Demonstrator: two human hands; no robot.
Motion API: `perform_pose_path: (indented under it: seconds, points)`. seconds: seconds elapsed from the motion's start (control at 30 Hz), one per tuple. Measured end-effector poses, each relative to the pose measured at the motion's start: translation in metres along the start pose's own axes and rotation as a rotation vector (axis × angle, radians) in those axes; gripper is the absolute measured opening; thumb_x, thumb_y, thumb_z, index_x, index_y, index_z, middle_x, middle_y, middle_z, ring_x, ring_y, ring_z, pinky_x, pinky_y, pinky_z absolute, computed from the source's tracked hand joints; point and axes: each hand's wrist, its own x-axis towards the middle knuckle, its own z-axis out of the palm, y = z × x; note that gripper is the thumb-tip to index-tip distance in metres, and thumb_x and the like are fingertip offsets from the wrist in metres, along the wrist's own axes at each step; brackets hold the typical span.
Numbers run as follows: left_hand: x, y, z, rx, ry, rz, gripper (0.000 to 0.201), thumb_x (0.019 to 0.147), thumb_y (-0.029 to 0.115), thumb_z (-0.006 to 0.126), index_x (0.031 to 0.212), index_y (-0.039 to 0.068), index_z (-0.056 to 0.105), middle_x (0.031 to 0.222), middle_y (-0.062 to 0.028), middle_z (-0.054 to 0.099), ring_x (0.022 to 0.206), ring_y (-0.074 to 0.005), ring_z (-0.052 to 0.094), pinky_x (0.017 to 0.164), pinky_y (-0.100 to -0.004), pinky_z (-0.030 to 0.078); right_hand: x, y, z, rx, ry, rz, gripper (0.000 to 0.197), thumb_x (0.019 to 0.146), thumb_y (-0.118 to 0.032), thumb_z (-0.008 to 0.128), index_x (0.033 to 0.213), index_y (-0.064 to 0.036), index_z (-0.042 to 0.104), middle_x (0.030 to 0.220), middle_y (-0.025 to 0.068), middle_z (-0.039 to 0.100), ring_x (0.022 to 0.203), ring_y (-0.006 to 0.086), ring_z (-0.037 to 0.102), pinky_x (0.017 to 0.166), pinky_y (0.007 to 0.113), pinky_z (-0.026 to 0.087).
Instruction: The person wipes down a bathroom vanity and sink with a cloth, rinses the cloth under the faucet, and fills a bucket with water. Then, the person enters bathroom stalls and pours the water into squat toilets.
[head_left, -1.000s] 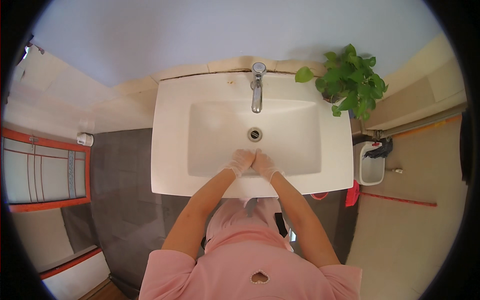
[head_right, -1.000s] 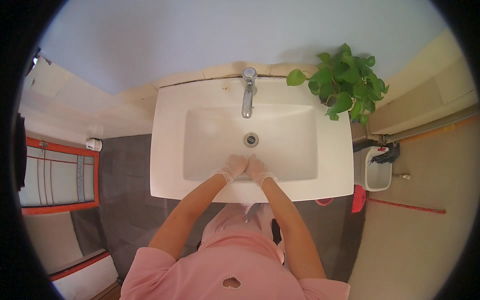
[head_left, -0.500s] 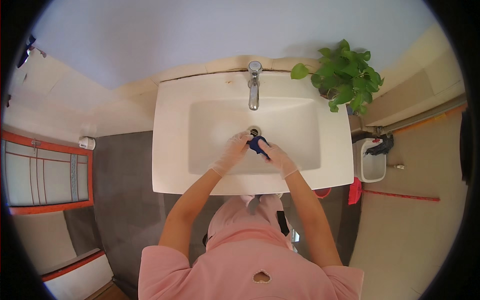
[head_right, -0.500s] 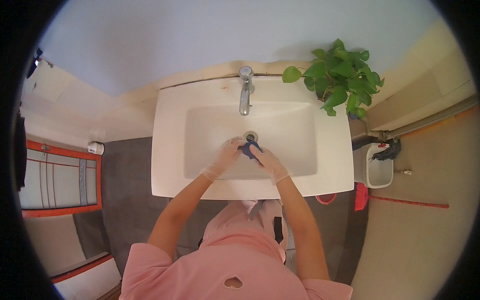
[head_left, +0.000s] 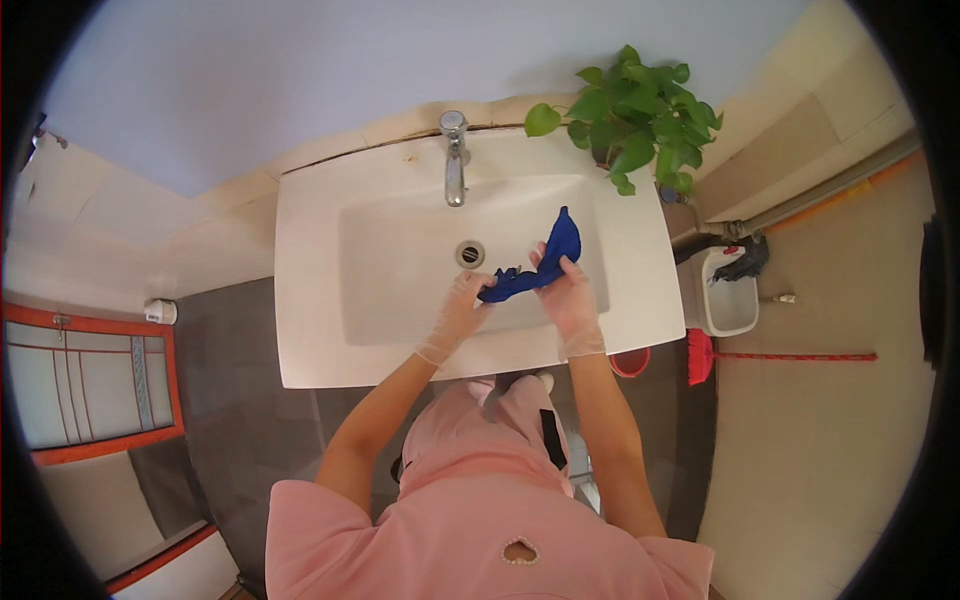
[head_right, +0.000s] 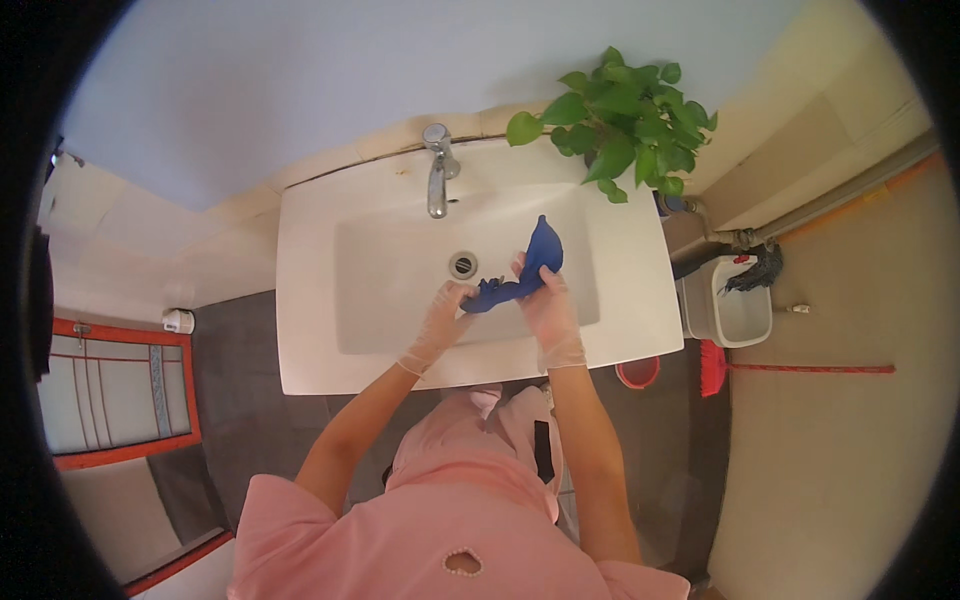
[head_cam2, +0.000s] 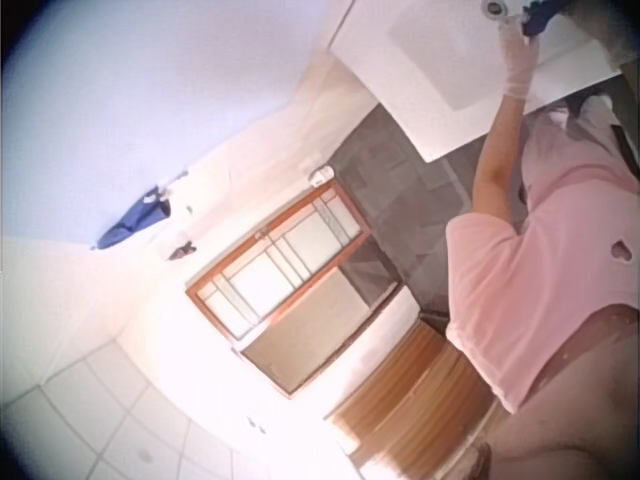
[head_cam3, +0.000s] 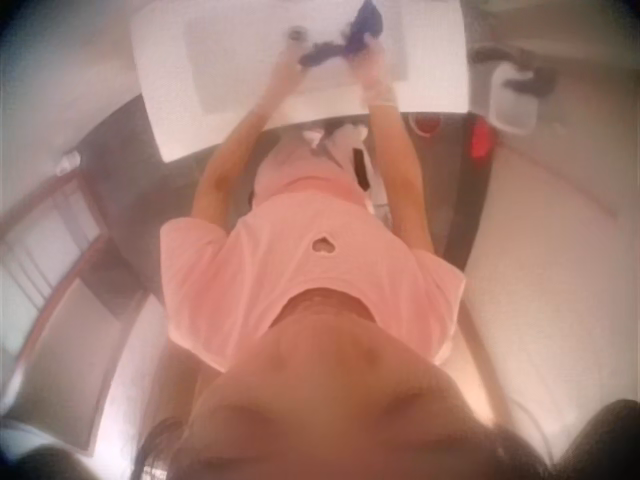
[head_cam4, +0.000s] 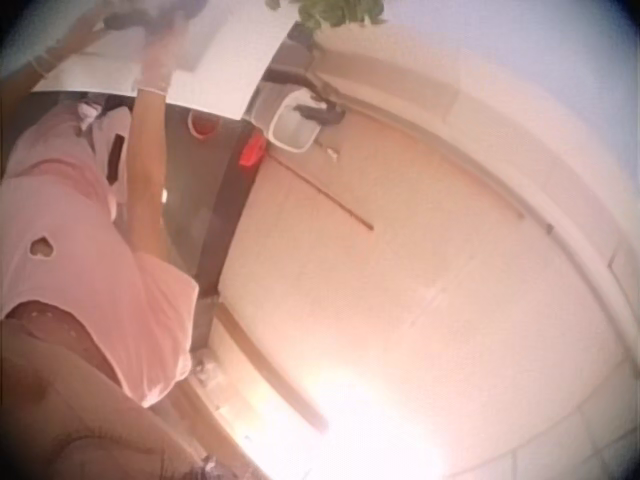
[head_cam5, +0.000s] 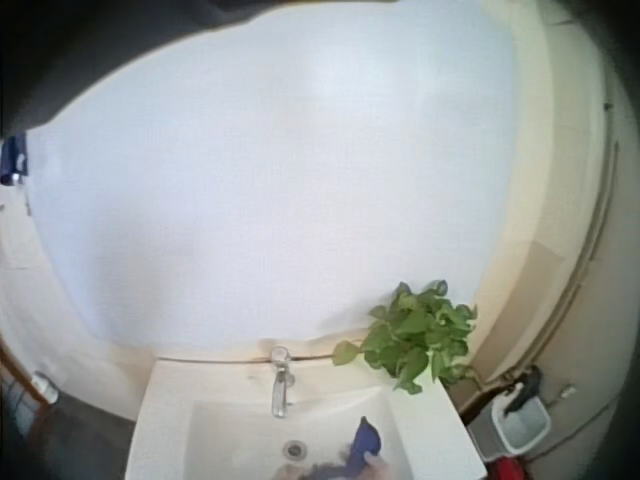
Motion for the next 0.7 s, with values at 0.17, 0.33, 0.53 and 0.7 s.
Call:
perform_pose_path:
  seconds: [0.17, 0.33, 0.53, 0.7]
  points:
    - [0.007, 0.048, 0.045, -0.182, 0.105, 0.06, 0.03, 0.065, 0.008, 0.073, 0.084, 0.003, 0.051, 0.082, -0.0096, 0.049, 0.077, -0.027, 0.049, 0.068, -0.0349, 0.043, -0.04, -0.055, -0.028, -0.009, -0.07, -0.356, 0.053, 0.076, -0.001, 0.056, 0.127, -0.0036, 0.042, 0.12, 0.0132, 0.051, 0.117, 0.0271, 0.045, 0.105, 0.043, 0.031]
    - [0.006, 0.125, 0.127, -0.205, -0.226, -0.104, 0.039, 0.065, 0.016, 0.077, 0.086, 0.006, 0.047, 0.081, -0.0094, 0.049, 0.073, -0.0216, 0.051, 0.068, -0.0316, 0.044, -0.139, -0.152, -0.075, -0.183, 0.084, -0.788, 0.057, 0.081, 0.003, 0.051, 0.134, -0.0062, 0.035, 0.116, 0.0153, 0.052, 0.107, 0.0238, 0.052, 0.095, 0.039, 0.042]
    - [-0.028, 0.223, 0.276, -0.273, -0.364, 0.109, 0.052, 0.063, 0.02, 0.078, 0.103, 0.006, 0.047, 0.1, -0.0142, 0.052, 0.095, -0.0326, 0.054, 0.081, -0.0386, 0.044, -0.267, -0.245, -0.164, -0.502, 0.682, -0.98, 0.034, 0.091, -0.004, 0.047, 0.125, -0.0019, 0.045, 0.113, 0.013, 0.056, 0.102, 0.0214, 0.055, 0.091, 0.035, 0.044]
    - [-0.069, 0.292, 0.419, -0.113, -0.549, 0.218, 0.068, 0.066, 0.021, 0.077, 0.122, 0.005, 0.042, 0.125, -0.0177, 0.041, 0.119, -0.0358, 0.038, 0.098, -0.0434, 0.034, -0.34, -0.314, -0.273, -1.189, 0.856, -0.987, 0.024, 0.083, 0.003, 0.054, 0.105, 0.0006, 0.06, 0.103, 0.0082, 0.06, 0.096, 0.0194, 0.056, 0.086, 0.03, 0.044]
